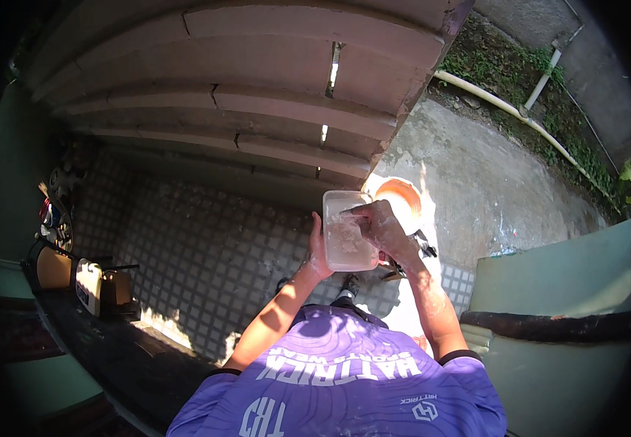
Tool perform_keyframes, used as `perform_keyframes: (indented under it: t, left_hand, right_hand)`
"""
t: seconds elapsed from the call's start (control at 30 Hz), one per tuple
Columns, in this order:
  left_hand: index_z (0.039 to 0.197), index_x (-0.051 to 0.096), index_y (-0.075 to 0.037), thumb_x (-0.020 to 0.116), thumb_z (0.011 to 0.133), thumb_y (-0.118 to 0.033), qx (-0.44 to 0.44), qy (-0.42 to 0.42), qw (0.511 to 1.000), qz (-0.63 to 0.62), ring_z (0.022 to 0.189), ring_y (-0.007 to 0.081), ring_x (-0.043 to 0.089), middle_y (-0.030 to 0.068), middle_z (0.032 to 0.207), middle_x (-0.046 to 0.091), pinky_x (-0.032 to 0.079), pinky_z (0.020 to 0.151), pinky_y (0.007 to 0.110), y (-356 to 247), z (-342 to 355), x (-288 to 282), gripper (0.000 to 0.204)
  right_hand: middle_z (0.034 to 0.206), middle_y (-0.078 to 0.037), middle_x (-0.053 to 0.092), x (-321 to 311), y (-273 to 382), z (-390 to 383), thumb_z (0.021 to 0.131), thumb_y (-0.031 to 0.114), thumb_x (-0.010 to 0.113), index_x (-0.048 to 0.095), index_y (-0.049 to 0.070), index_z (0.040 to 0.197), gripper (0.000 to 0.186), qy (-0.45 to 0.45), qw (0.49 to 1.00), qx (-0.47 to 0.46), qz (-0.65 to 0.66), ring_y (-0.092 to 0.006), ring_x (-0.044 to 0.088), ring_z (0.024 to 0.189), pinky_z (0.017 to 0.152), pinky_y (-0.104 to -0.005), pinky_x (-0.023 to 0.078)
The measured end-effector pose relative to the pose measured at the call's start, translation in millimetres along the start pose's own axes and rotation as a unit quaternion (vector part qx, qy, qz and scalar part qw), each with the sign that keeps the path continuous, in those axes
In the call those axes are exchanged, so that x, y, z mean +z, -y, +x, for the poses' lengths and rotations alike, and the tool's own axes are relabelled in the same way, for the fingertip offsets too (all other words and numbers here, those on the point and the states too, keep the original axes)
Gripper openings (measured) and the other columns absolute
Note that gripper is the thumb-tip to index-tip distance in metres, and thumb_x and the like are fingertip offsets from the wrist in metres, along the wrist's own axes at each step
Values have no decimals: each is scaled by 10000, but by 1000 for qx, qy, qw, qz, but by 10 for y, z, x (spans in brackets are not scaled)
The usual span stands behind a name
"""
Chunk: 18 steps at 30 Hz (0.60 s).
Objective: Washing plastic food containers in a bucket of soapy water.
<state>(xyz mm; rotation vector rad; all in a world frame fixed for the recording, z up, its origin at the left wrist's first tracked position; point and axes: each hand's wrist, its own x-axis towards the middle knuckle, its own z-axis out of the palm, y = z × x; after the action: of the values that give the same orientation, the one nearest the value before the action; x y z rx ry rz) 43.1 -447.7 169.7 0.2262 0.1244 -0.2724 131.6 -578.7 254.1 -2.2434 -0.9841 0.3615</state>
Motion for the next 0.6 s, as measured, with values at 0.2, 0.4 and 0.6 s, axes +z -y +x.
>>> perform_keyframes:
  t: [0.2, 0.4, 0.6]
  left_hand:
    - [1389, 398, -45, 295, 811, -814, 0, -27, 1000, 13, 1227, 317, 487, 148, 1355, 486, 392, 1034, 477, 9, -38, -2, 967]
    - [1376, 412, -62, 308, 823, -800, -14, -11, 1000, 2, 1220, 315, 491, 139, 1328, 503, 391, 1037, 478, 40, -66, -62, 928]
    - [1406, 370, -72, 305, 827, -797, -8, -8, 1000, -8, 1270, 328, 450, 151, 1377, 452, 369, 1060, 512, 64, -94, -53, 930]
  right_hand:
    - [657, -153, 647, 252, 69, -56, 729, 56, 711, 683, -24, 880, 173, -105, 990, 68, 73, -250, 625, 582, 561, -338, 490]
    - [776, -193, 660, 522, -156, -182, 763, 30, 638, 658, -25, 979, 224, -149, 988, -45, -7, -305, 647, 674, 605, -367, 503]
    - [955, -211, 649, 394, 12, -301, 755, -50, 551, 602, -22, 1125, 375, -170, 980, -93, -33, -320, 644, 840, 702, -360, 506]
